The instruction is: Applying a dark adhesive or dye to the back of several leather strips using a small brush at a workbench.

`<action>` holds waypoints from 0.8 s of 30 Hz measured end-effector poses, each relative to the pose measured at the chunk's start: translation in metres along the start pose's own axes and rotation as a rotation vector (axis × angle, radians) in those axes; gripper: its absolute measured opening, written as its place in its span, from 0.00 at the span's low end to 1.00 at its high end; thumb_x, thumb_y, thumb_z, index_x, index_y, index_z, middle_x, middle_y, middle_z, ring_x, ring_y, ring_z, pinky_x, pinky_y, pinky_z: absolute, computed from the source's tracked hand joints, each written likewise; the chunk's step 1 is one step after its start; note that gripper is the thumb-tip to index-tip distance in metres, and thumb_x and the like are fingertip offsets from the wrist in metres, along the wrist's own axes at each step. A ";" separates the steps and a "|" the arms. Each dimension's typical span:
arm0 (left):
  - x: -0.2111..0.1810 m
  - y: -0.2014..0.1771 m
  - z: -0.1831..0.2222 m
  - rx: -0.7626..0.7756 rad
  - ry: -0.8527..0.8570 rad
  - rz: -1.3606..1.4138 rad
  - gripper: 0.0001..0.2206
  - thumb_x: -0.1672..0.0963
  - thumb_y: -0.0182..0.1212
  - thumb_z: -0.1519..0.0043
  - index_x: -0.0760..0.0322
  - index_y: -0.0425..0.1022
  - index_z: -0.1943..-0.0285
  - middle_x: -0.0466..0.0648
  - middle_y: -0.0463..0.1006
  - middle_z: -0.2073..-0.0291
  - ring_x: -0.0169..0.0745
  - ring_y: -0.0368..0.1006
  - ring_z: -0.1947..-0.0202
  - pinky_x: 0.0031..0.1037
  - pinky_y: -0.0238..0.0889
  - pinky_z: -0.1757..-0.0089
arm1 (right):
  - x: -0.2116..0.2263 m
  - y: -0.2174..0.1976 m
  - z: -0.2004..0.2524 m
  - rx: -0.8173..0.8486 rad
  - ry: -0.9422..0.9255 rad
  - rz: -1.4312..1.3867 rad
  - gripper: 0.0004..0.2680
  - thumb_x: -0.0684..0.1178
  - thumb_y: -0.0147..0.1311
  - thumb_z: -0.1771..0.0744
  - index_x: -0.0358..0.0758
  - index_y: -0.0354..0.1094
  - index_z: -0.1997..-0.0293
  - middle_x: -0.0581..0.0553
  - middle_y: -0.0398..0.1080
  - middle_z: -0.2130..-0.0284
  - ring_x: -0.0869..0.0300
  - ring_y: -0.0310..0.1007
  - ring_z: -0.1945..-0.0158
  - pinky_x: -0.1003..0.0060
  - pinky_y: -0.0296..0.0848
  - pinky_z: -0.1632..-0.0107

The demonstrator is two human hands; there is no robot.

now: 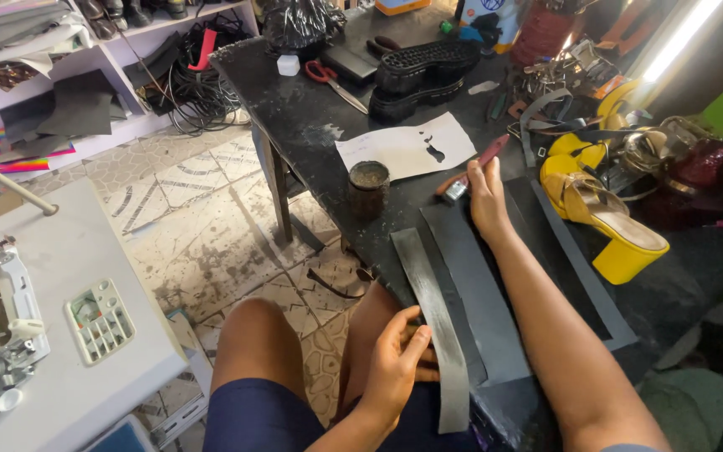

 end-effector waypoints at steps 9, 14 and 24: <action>-0.004 -0.007 -0.027 -0.086 0.062 -0.087 0.17 0.58 0.56 0.35 0.67 0.68 0.36 0.49 0.77 0.68 0.34 0.75 0.71 0.26 0.72 0.71 | 0.032 -0.024 0.022 -0.125 -0.021 0.381 0.10 0.52 0.40 0.26 0.34 0.54 0.47 0.44 0.70 0.67 0.58 0.70 0.63 0.64 0.67 0.56; 0.007 -0.024 -0.045 -0.116 0.249 -0.230 0.20 0.60 0.58 0.36 0.69 0.70 0.34 0.50 0.80 0.66 0.27 0.70 0.70 0.18 0.63 0.69 | 0.008 -0.053 0.027 -0.110 -0.105 0.065 0.08 0.50 0.38 0.23 0.37 0.50 0.45 0.39 0.68 0.65 0.57 0.70 0.62 0.62 0.68 0.54; -0.094 0.007 -0.075 0.049 0.337 -0.166 0.23 0.59 0.57 0.35 0.69 0.67 0.28 0.48 0.78 0.62 0.26 0.70 0.65 0.15 0.63 0.64 | 0.069 -0.049 0.064 -0.124 -0.135 -0.115 0.08 0.50 0.34 0.24 0.39 0.48 0.41 0.38 0.70 0.61 0.50 0.77 0.57 0.56 0.76 0.48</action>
Point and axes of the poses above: each hand's wrist, its own z-axis away from the middle knuckle, its own y-axis out of the palm, x = y × z, the point moved 1 cm from there along -z, towards the middle knuckle
